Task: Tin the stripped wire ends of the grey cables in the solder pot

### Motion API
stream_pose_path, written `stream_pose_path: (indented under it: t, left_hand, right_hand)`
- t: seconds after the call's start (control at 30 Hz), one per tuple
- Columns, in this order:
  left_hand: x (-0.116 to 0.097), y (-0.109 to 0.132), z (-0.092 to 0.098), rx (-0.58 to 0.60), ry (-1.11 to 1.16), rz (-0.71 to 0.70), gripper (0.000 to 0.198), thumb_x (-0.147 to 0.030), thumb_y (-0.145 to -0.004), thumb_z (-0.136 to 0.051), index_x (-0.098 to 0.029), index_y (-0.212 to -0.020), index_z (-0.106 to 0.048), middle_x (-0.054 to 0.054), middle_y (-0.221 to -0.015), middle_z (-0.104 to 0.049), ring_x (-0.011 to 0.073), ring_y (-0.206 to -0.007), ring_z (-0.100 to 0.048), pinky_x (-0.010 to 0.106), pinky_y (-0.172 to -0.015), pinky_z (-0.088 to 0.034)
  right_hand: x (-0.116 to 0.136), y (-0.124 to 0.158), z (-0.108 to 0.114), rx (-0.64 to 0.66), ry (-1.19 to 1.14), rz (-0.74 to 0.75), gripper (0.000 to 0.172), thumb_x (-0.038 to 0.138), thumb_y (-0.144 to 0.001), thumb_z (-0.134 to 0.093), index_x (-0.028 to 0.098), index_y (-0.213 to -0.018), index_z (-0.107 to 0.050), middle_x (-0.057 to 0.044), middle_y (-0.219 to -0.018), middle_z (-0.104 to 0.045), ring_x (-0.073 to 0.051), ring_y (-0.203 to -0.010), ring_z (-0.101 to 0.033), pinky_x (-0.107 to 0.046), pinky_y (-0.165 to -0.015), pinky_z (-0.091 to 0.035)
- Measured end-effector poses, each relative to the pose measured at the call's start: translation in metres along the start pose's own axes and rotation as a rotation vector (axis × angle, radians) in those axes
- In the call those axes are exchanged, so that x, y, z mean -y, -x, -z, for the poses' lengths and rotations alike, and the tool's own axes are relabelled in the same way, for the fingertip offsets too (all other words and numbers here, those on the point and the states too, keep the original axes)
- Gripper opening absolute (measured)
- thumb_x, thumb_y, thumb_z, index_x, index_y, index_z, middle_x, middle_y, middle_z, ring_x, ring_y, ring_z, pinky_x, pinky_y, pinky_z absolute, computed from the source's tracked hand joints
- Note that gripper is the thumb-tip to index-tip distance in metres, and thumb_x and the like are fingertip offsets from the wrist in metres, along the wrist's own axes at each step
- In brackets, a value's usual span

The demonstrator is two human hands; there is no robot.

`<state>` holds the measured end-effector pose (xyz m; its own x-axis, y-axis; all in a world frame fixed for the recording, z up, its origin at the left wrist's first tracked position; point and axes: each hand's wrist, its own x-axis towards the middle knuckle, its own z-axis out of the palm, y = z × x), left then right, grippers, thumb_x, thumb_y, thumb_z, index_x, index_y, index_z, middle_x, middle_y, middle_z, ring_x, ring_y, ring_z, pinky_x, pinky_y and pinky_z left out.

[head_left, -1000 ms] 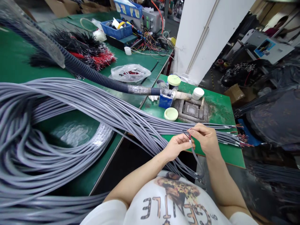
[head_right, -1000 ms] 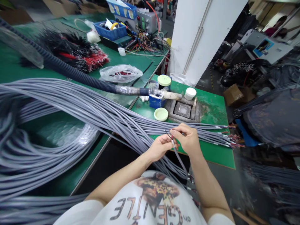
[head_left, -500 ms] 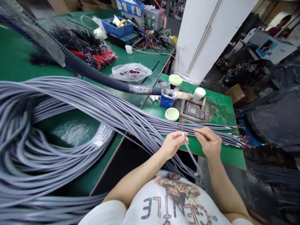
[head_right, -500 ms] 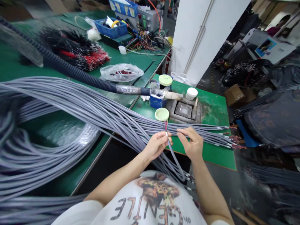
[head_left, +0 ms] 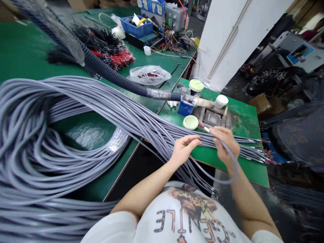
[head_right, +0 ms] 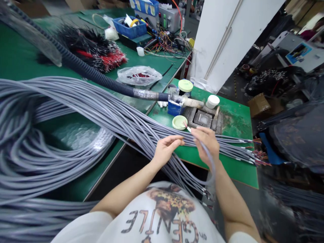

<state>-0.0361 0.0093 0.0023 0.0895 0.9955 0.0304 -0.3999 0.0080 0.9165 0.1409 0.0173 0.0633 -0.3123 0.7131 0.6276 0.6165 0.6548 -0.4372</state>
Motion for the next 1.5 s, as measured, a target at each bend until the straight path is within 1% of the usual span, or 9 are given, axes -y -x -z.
stream_pose_path:
  t: [0.13, 0.27, 0.47, 0.6, 0.83, 1.13, 1.23, 1.33, 1.5]
  left_hand:
    - [0.008, -0.006, 0.029, -0.173, -0.564, -0.466, 0.012, -0.030, -0.082, -0.065, -0.021, -0.086, -0.072, 0.005, -0.084, -0.073, 0.0201, -0.085, -0.064, 0.039, -0.085, -0.047]
    - [0.020, -0.016, 0.046, -0.235, -0.771, -0.616, 0.009, -0.026, -0.084, -0.062, -0.021, -0.088, -0.070, 0.004, -0.084, -0.072, 0.0192, -0.086, -0.064, 0.040, -0.088, -0.045]
    - [0.022, -0.020, 0.048, -0.248, -0.783, -0.607, 0.009, -0.025, -0.085, -0.061, -0.021, -0.088, -0.069, 0.003, -0.084, -0.072, 0.0177, -0.085, -0.063, 0.037, -0.086, -0.044]
    - [0.020, -0.020, 0.047, -0.237, -0.790, -0.604, 0.008, -0.025, -0.085, -0.062, -0.021, -0.087, -0.068, 0.002, -0.083, -0.072, 0.0172, -0.084, -0.063, 0.037, -0.085, -0.044]
    - [0.021, -0.021, 0.047, -0.231, -0.796, -0.604, 0.008, -0.025, -0.085, -0.062, -0.021, -0.087, -0.068, 0.002, -0.082, -0.072, 0.0174, -0.083, -0.063, 0.037, -0.085, -0.044]
    - [0.018, -0.021, 0.045, -0.219, -0.815, -0.604, 0.009, -0.026, -0.085, -0.061, -0.021, -0.085, -0.068, 0.002, -0.081, -0.072, 0.0173, -0.083, -0.063, 0.037, -0.084, -0.044]
    - [0.019, -0.021, 0.046, -0.222, -0.812, -0.614, 0.007, -0.024, -0.085, -0.062, -0.021, -0.087, -0.068, 0.002, -0.081, -0.072, 0.0172, -0.083, -0.063, 0.037, -0.085, -0.044]
    - [0.020, -0.021, 0.047, -0.220, -0.813, -0.611, 0.007, -0.024, -0.084, -0.062, -0.022, -0.087, -0.068, 0.002, -0.082, -0.072, 0.0175, -0.084, -0.064, 0.038, -0.086, -0.044]
    - [0.022, -0.021, 0.048, -0.212, -0.801, -0.617, 0.007, -0.021, -0.083, -0.063, -0.021, -0.088, -0.068, 0.002, -0.083, -0.071, 0.0171, -0.084, -0.064, 0.037, -0.085, -0.045]
  right_hand:
    - [-0.016, -0.031, -0.008, -0.042, -0.013, -0.257, 0.022, 0.028, -0.091, -0.053, 0.026, -0.104, -0.070, -0.005, -0.104, -0.072, -0.022, -0.100, -0.065, -0.039, -0.092, -0.050]
    - [-0.039, -0.049, -0.033, -0.059, -0.070, -0.369, 0.026, 0.038, -0.091, -0.052, 0.021, -0.099, -0.069, -0.006, -0.094, -0.074, -0.021, -0.090, -0.068, -0.035, -0.086, -0.052]
    - [-0.063, -0.059, -0.060, -0.028, 0.010, -0.375, 0.031, 0.045, -0.089, -0.052, 0.021, -0.090, -0.071, -0.003, -0.084, -0.074, -0.019, -0.075, -0.066, -0.031, -0.074, -0.050]
    - [-0.071, -0.061, -0.069, -0.023, 0.023, -0.356, 0.033, 0.047, -0.088, -0.051, 0.021, -0.089, -0.072, -0.003, -0.082, -0.073, -0.020, -0.078, -0.066, -0.031, -0.073, -0.049]
    - [-0.072, -0.064, -0.075, 0.025, 0.103, -0.302, 0.030, 0.044, -0.089, -0.051, 0.023, -0.087, -0.073, -0.003, -0.086, -0.074, -0.020, -0.082, -0.065, -0.033, -0.081, -0.047]
    - [-0.074, -0.067, -0.078, 0.063, 0.130, -0.281, 0.029, 0.042, -0.090, -0.052, 0.022, -0.085, -0.073, -0.003, -0.083, -0.074, -0.019, -0.077, -0.066, -0.031, -0.077, -0.047]
    - [-0.071, -0.069, -0.069, 0.023, 0.120, -0.285, 0.029, 0.042, -0.089, -0.052, 0.022, -0.086, -0.073, -0.002, -0.081, -0.074, -0.018, -0.074, -0.065, -0.030, -0.073, -0.048]
    - [-0.069, -0.070, -0.048, -0.055, 0.150, -0.274, 0.028, 0.042, -0.089, -0.053, 0.022, -0.088, -0.072, -0.002, -0.082, -0.074, -0.019, -0.075, -0.066, -0.030, -0.074, -0.049]
    - [-0.088, -0.064, -0.009, -0.161, 0.245, -0.276, 0.026, 0.041, -0.088, -0.053, 0.022, -0.086, -0.071, -0.002, -0.081, -0.073, -0.020, -0.078, -0.067, -0.032, -0.077, -0.050]
